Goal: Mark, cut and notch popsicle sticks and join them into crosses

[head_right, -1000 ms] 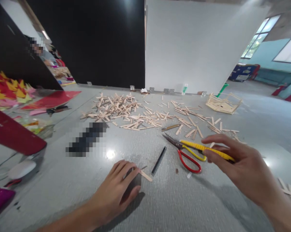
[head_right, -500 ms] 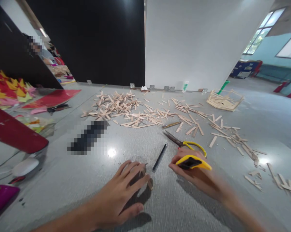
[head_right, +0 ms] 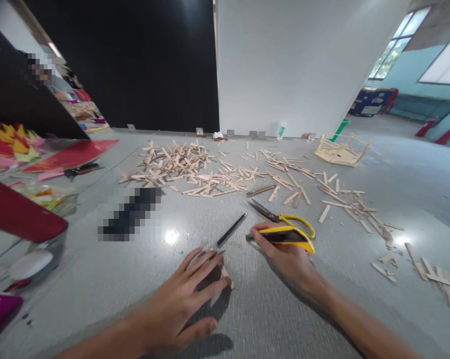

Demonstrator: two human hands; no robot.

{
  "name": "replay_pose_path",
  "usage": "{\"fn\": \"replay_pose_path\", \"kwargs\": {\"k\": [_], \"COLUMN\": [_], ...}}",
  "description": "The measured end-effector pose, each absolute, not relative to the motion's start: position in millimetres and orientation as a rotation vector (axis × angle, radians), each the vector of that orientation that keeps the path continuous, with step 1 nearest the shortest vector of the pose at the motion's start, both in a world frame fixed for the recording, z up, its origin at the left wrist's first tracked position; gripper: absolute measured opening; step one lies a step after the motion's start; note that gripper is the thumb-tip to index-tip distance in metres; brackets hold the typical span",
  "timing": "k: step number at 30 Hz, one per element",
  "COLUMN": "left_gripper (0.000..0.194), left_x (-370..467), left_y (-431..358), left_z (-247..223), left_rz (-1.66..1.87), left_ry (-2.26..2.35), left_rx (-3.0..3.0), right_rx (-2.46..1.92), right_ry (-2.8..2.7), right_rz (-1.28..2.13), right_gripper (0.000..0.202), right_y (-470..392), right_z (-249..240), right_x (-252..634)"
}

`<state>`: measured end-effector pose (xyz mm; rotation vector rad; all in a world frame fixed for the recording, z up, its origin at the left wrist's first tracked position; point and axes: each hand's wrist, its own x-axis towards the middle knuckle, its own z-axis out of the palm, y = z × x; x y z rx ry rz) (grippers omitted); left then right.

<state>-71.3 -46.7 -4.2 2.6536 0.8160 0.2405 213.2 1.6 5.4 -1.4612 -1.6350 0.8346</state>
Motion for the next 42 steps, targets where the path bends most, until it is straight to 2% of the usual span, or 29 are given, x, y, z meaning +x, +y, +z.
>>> {"fn": "replay_pose_path", "kwargs": {"k": [5,11,17,21,26,35,42], "left_gripper": [0.072,0.061,0.077,0.07,0.058,0.067,0.065], "left_x": [-73.4,-68.6,-62.7,-63.6,-64.9,-63.9,-62.6], "left_y": [-47.4,-54.5,-55.8,-53.8,-52.9,-52.0,-53.1], "left_z": [-0.5,3.7,0.5,1.0,0.8,-0.4,-2.5], "left_rz": [0.175,0.149,0.16,0.177,0.218,0.23,0.235], "left_ry": [0.782,0.819,0.829,0.812,0.811,0.809,0.823], "left_rx": [2.648,2.621,2.622,2.602,2.551,2.574,2.616], "right_rx": [-1.474,-1.436,-1.408,-1.409,-1.394,-1.37,-1.322], "right_ry": [-1.624,-1.706,-1.907,-2.01,-2.031,-2.041,-2.139], "right_rz": [1.007,1.168,1.084,0.969,1.015,1.019,0.842], "right_gripper": [0.037,0.03,0.026,0.025,0.03,0.029,0.034], "right_y": [-8.6,-26.5,-32.6,-31.6,-31.6,-28.4,-29.0], "right_z": [6.3,5.7,10.0,14.4,13.7,4.7,1.9], "right_x": [208.1,194.8,190.5,188.1,185.0,187.3,179.8]}}
